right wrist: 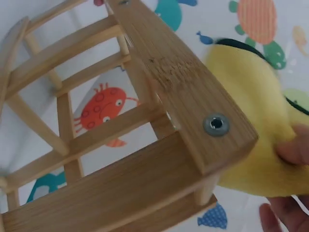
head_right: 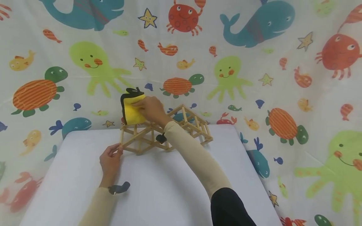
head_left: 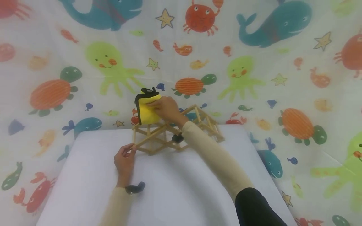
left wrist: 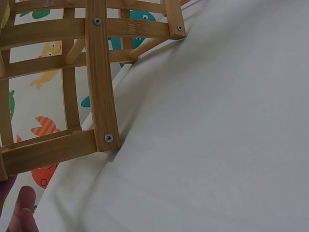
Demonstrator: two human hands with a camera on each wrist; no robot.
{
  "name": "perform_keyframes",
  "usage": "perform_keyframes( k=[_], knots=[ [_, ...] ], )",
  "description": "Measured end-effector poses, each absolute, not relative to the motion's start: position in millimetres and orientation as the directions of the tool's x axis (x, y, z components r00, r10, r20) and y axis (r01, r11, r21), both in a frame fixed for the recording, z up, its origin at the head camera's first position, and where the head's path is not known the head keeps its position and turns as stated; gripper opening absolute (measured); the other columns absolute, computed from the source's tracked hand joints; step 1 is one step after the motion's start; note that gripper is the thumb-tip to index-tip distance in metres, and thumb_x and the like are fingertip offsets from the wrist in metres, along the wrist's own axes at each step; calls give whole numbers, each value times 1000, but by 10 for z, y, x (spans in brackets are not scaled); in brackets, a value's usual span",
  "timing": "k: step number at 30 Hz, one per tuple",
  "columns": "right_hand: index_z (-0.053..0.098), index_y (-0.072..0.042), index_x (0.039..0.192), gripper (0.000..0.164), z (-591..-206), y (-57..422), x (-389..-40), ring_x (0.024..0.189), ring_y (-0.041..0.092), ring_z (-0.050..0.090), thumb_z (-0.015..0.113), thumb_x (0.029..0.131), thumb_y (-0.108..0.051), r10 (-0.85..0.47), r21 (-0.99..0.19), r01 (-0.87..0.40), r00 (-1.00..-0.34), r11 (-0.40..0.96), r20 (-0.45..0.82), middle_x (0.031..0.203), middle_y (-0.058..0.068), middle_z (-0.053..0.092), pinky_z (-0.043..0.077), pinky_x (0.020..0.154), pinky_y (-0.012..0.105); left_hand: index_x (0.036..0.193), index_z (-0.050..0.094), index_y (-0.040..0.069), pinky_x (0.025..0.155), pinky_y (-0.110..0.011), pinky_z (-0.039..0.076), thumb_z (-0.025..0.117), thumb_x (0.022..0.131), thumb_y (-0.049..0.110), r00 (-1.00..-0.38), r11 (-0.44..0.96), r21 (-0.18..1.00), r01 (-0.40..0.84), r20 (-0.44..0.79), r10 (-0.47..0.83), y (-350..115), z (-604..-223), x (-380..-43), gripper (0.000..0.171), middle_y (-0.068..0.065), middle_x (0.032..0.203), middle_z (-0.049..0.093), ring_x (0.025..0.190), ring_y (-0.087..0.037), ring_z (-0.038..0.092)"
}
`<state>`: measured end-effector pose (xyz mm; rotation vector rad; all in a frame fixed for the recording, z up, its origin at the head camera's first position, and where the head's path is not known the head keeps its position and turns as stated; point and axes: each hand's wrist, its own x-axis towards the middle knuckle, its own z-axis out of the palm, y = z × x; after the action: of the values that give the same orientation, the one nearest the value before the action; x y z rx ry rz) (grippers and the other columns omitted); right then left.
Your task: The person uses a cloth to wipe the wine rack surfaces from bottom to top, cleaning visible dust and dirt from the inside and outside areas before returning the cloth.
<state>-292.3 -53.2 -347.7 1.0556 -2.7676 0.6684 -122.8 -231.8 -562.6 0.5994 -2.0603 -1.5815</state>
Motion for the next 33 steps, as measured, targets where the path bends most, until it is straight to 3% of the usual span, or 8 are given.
perform_keyframes(
  k=[3, 6, 12, 19, 22, 24, 26, 33],
  knots=[
    [77, -31, 128, 38, -3476, -417, -2892, 59, 11, 43, 73, 96, -11, -513, -467, -613, -789, 637, 337, 85, 7, 80, 35, 57, 21, 124, 77, 15, 63, -13, 48, 79, 98, 23, -798, 236, 969, -66, 90, -596, -2337, -5646, -1232, 27, -11, 126, 79, 75, 0, 65],
    [78, -28, 126, 40, -3453, -222, -2839, 49, 10, 31, 72, 94, -6, -396, -632, -555, -831, 542, 391, 77, 9, 74, 30, 48, 22, 125, 76, 17, 66, -12, 49, 78, 99, 27, -804, 260, 962, -82, 90, -587, -2311, -5683, -1216, 28, -9, 127, 78, 76, 1, 66],
    [78, -27, 127, 39, -3402, 238, -2784, 44, 9, 32, 73, 94, -5, -303, -787, -484, -871, 382, 388, 116, 5, 82, 34, 44, 23, 128, 75, 18, 78, -14, 48, 76, 101, 30, -796, 379, 920, -101, 153, -585, -2269, -5650, -1145, 29, -6, 129, 78, 94, -14, 72],
    [79, -29, 125, 40, -3493, 673, -2792, 47, 10, 38, 76, 93, -7, -229, -824, -404, -913, 398, 337, 130, 0, 78, 41, 46, 22, 133, 73, 15, 94, -44, 35, 80, 97, 32, -748, 487, 865, -117, 246, -617, -2104, -5389, -1158, 41, -15, 127, 75, 113, -38, 58],
    [78, -29, 126, 38, -3569, 722, -2834, 64, 10, 55, 78, 94, -8, -243, -808, -353, -933, 472, 266, 131, 1, 77, 49, 56, 21, 130, 75, 14, 93, -47, 36, 86, 91, 27, -748, 516, 856, -16, 332, -574, -1966, -5138, -1261, 42, -18, 121, 76, 110, -39, 56],
    [78, -27, 127, 38, -3638, 707, -2880, 88, 10, 69, 79, 94, -8, -275, -785, -338, -936, 520, 221, 137, 2, 74, 56, 72, 19, 127, 77, 12, 92, -46, 37, 88, 89, 21, -758, 530, 844, 89, 402, -513, -1841, -4953, -1352, 41, -17, 121, 77, 107, -38, 58],
    [78, -26, 127, 38, -3705, 656, -2903, 103, 14, 71, 79, 94, -7, -299, -771, -313, -940, 555, 167, 139, 5, 73, 59, 79, 21, 125, 77, 10, 92, -44, 40, 90, 86, 18, -780, 525, 832, 178, 445, -440, -1703, -4773, -1437, 42, -16, 121, 78, 108, -38, 61],
    [81, -27, 120, 34, -3892, 413, -2883, 86, 23, 71, 78, 91, -9, -408, -606, -385, -906, 696, 107, 121, 8, 80, 57, 70, 26, 126, 78, 14, 94, -48, 48, 89, 88, 22, -864, 485, 830, 275, 435, -255, -1383, -4433, -1664, 40, -8, 129, 78, 114, -35, 64]
  ],
)
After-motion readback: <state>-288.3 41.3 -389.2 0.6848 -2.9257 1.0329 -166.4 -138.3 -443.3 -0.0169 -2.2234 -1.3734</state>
